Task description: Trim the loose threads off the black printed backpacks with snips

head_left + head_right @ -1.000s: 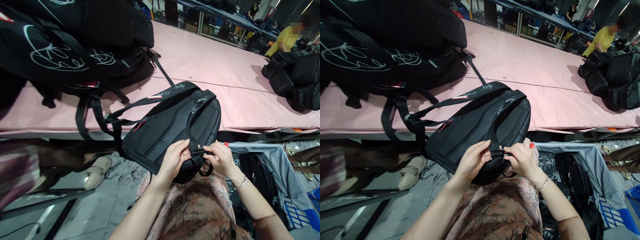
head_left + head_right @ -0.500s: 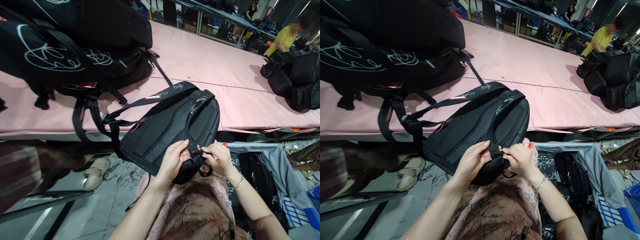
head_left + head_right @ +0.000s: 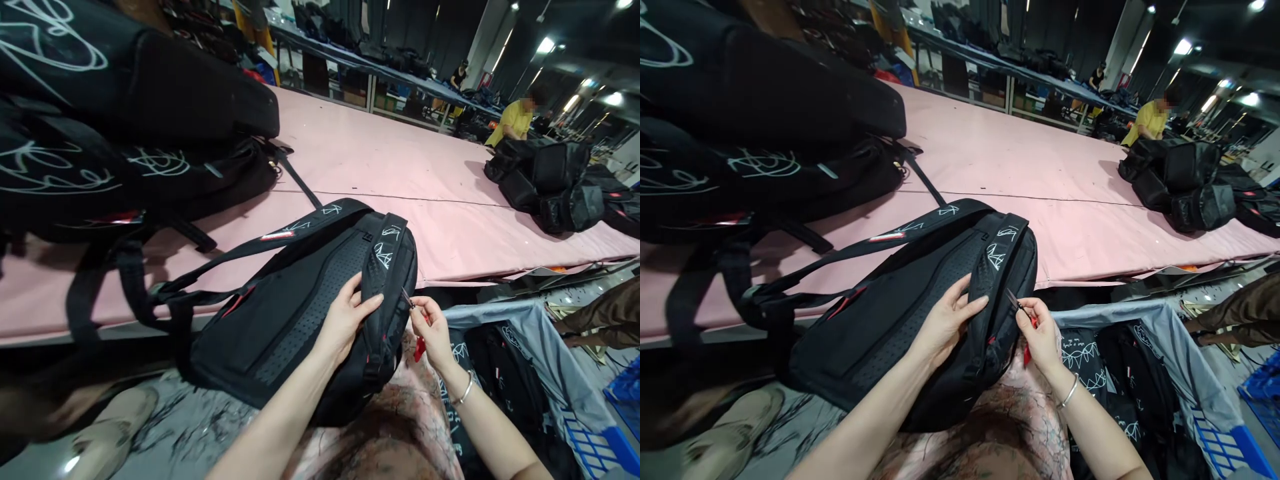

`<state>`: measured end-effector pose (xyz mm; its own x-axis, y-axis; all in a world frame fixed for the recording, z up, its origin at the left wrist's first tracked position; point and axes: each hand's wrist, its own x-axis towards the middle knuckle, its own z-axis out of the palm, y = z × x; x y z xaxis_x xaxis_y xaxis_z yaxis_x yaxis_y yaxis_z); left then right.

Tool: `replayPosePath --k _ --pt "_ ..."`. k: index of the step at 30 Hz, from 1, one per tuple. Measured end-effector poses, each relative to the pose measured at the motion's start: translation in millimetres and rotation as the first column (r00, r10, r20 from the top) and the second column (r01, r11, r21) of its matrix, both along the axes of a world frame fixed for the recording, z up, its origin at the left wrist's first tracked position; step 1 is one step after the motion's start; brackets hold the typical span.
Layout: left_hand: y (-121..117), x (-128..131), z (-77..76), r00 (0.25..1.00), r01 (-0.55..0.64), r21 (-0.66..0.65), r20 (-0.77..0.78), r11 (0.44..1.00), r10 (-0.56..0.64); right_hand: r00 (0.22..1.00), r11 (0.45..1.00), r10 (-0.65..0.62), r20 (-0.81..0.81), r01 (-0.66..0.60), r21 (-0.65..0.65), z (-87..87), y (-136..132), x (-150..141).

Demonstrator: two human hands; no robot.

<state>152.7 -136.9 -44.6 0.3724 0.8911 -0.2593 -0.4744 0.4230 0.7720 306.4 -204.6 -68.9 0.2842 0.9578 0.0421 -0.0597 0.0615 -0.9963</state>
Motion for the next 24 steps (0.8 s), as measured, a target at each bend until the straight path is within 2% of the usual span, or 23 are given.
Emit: replayPosePath --k 2,5,7,9,11,16,18,21,24 --pt "-0.6 6.1 -2.5 0.997 -0.035 0.127 -0.058 0.991 0.043 0.996 1.0 -0.011 -0.091 0.008 -0.03 -1.9 6.4 -2.9" --pt "1.4 9.1 -10.0 0.94 -0.077 0.355 -0.285 0.932 0.186 0.994 1.0 -0.005 -0.112 0.002 -0.027 -5.4 14.7 -7.2" --pt "6.2 8.1 -16.4 0.849 -0.077 0.481 -0.428 0.873 0.31 0.999 0.999 -0.04 0.001 0.04 0.008 -8.1 17.4 -8.0" --pt "12.3 6.8 -22.7 0.779 -0.062 0.554 -0.492 0.83 0.387 0.979 0.995 -0.089 0.183 0.081 0.052 -9.9 18.0 -5.9" --pt "17.2 6.7 -27.9 0.755 -0.071 0.569 -0.507 0.82 0.416 0.924 0.992 -0.116 0.363 0.089 0.09 -8.9 17.4 -1.9" --pt "19.0 11.6 -34.3 0.783 -0.1 0.537 -0.477 0.838 0.399 0.728 0.987 -0.137 0.671 0.047 0.151 5.4 18.4 6.1" --pt "17.1 13.0 -33.9 0.787 -0.107 0.551 -0.462 0.828 0.409 0.672 0.986 -0.144 0.727 0.039 0.16 11.4 20.8 6.3" --pt "14.3 13.6 -30.4 0.802 -0.104 0.568 -0.437 0.817 0.406 0.631 0.986 -0.141 0.763 0.016 0.169 15.5 24.9 4.9" --pt "11.0 13.1 -24.5 0.841 -0.125 0.531 -0.392 0.838 0.374 0.635 0.982 -0.15 0.758 0.005 0.19 13.0 26.7 3.5"
